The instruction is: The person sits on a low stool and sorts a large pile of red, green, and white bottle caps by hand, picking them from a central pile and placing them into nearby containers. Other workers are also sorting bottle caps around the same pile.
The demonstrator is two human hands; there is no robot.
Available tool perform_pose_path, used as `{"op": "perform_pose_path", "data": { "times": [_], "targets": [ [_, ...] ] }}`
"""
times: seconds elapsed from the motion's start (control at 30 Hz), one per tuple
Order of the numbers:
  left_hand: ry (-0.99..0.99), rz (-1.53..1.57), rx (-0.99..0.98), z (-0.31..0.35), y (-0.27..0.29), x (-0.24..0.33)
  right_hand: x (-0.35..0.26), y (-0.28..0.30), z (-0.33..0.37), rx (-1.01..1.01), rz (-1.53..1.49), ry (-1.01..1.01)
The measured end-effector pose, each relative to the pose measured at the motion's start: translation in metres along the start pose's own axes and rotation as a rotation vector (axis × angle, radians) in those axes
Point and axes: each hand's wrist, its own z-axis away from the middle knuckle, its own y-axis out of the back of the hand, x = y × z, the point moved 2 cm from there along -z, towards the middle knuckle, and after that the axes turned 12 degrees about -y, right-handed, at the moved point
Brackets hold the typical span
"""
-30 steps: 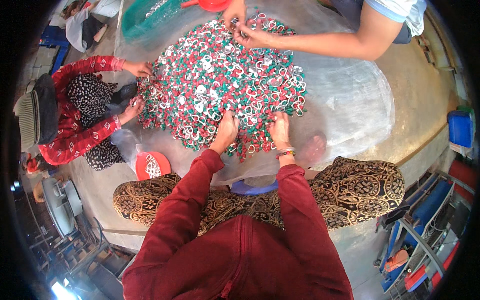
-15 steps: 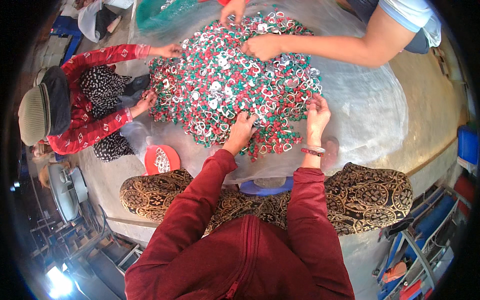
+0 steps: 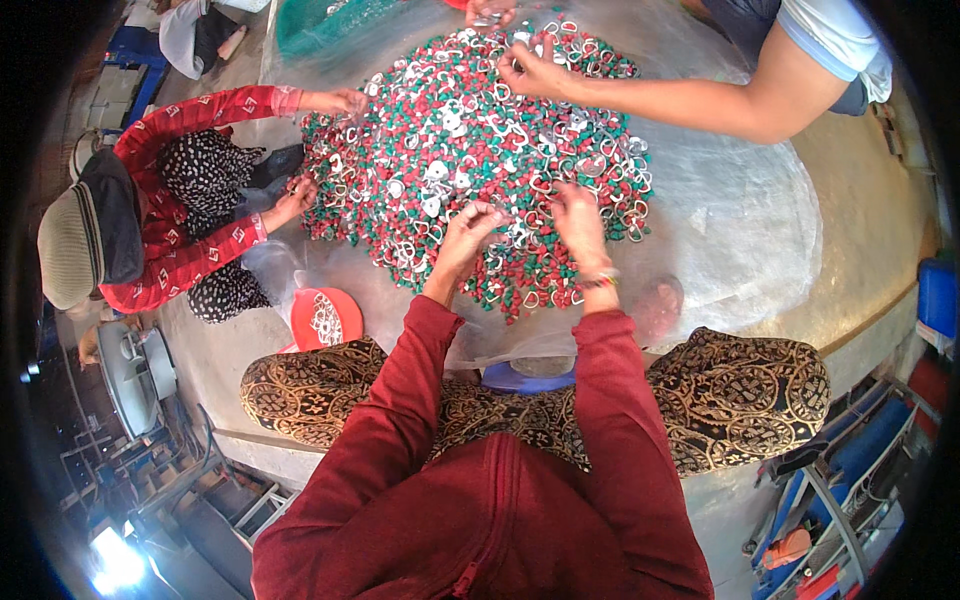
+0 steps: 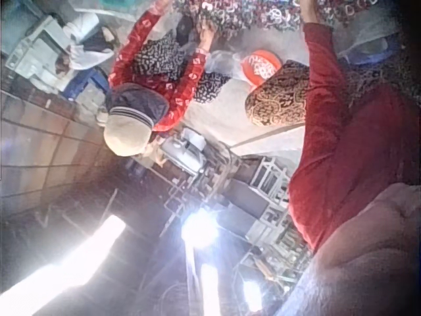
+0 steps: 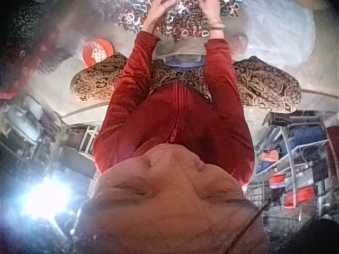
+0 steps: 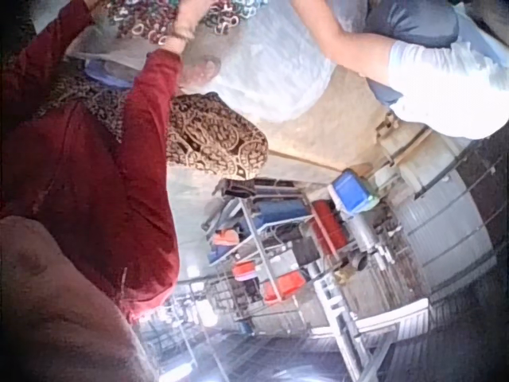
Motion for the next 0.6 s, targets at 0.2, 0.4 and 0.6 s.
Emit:
{"op": "perform_pose_path", "data": {
  "times": [0.2,0.4,0.6],
  "targets": [
    [-0.101,0.045,0.015,-0.004,-0.002,0.049,-0.009,-0.035,0.015,-0.022,0.312,-0.029],
    [-0.354,-1.090,-0.372,-0.020,-0.004,0.000,0.037,-0.012,0.021,0.057,0.040,-0.215],
    [-0.496,-1.384,-0.122,-0.017,-0.019,-0.031,0.059,0.010,0.020,-0.061,-0.553,-0.515]
  ]
}}
